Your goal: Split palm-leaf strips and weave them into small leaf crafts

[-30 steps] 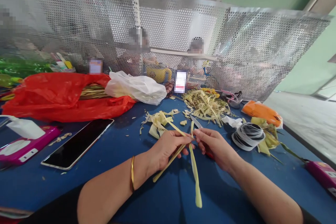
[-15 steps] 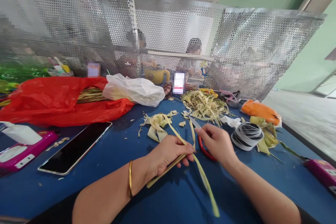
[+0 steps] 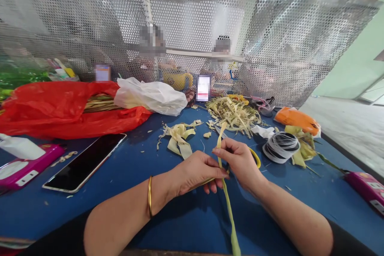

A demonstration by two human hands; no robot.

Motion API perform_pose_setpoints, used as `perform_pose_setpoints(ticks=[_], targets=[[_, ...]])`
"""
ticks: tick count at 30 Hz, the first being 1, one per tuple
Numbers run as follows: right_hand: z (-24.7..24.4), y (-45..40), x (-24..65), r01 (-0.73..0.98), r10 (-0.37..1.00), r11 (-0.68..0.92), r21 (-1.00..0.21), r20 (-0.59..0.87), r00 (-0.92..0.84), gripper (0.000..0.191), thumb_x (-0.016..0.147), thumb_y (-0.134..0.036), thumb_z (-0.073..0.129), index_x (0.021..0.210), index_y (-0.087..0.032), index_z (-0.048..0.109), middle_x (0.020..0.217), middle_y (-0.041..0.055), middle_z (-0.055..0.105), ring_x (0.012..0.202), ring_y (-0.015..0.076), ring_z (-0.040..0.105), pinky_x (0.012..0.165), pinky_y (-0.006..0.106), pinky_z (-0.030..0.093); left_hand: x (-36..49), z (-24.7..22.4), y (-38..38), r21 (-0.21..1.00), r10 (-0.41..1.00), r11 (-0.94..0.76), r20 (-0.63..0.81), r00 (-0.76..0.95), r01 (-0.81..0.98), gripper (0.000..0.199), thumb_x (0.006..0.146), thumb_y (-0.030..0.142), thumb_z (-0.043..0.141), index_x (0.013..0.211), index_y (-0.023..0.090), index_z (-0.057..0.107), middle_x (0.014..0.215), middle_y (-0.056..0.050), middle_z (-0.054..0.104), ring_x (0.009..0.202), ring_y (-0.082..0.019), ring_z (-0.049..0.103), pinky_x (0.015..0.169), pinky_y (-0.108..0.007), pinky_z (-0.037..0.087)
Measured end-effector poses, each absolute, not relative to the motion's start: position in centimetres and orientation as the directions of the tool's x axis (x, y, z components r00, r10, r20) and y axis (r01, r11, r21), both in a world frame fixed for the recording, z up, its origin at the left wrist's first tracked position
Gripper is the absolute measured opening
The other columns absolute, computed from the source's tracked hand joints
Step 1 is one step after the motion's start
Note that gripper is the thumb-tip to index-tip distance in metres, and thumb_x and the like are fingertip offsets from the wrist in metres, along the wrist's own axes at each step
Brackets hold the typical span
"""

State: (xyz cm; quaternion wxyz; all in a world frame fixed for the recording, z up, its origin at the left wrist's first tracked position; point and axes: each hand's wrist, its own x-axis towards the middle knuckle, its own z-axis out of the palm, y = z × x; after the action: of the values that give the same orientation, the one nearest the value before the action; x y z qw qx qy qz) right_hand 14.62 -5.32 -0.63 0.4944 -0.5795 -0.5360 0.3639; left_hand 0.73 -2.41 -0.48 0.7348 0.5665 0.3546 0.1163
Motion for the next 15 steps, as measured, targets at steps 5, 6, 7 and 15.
perform_pose_setpoints(ticks=[5,6,7,15], targets=[[-1.0,-4.9,14.8,0.413,0.943,0.165,-0.895,0.267,0.201,0.028,0.078,-0.033,0.064,0.058,-0.019,0.051,0.056,-0.0046,0.044,0.055,0.011,0.04,0.052,0.025,0.034,0.8,-0.5,-2.4,0.909,0.58,0.348,-0.401,0.709,0.229,0.025,0.066,0.035,0.076,0.06,0.012,0.067,0.056,-0.003,0.064,0.045,-0.01,0.055,0.042,-0.021,0.039],[-0.7,-4.9,15.1,0.493,0.922,0.216,-0.843,0.343,0.181,0.025,0.081,-0.032,0.062,0.061,-0.019,0.055,0.06,-0.0032,0.048,0.058,0.012,0.044,0.055,0.026,0.037,0.7,-0.5,-2.3,0.906,0.592,0.371,-0.401,0.699,0.205,0.024,0.067,0.035,0.075,0.064,0.012,0.069,0.059,-0.004,0.066,0.047,-0.01,0.056,0.043,-0.02,0.039],[-0.3,-5.0,15.5,0.584,0.887,0.27,-0.765,0.433,0.157,0.019,0.084,-0.031,0.06,0.068,-0.019,0.061,0.067,-0.0011,0.054,0.063,0.0135,0.049,0.06,0.027,0.04,0.6,-0.4,-2.1,0.9,0.612,0.402,-0.403,0.681,0.172,0.023,0.069,0.034,0.074,0.069,0.012,0.071,0.062,-0.004,0.068,0.049,-0.01,0.058,0.045,-0.019,0.04],[2.5,-6.8,16.6,0.757,0.66,0.653,-0.035,0.517,-0.546,0.022,0.094,-0.015,0.047,0.111,-0.019,0.06,0.088,0.0047,0.064,0.079,0.0171,0.058,0.075,0.033,0.038,-0.2,-0.3,0.2,0.821,0.765,0.529,-0.352,0.539,-0.215,0.017,0.071,0.025,0.072,0.082,0.012,0.074,0.079,-0.007,0.072,0.066,-0.012,0.065,0.061,-0.021,0.05]])
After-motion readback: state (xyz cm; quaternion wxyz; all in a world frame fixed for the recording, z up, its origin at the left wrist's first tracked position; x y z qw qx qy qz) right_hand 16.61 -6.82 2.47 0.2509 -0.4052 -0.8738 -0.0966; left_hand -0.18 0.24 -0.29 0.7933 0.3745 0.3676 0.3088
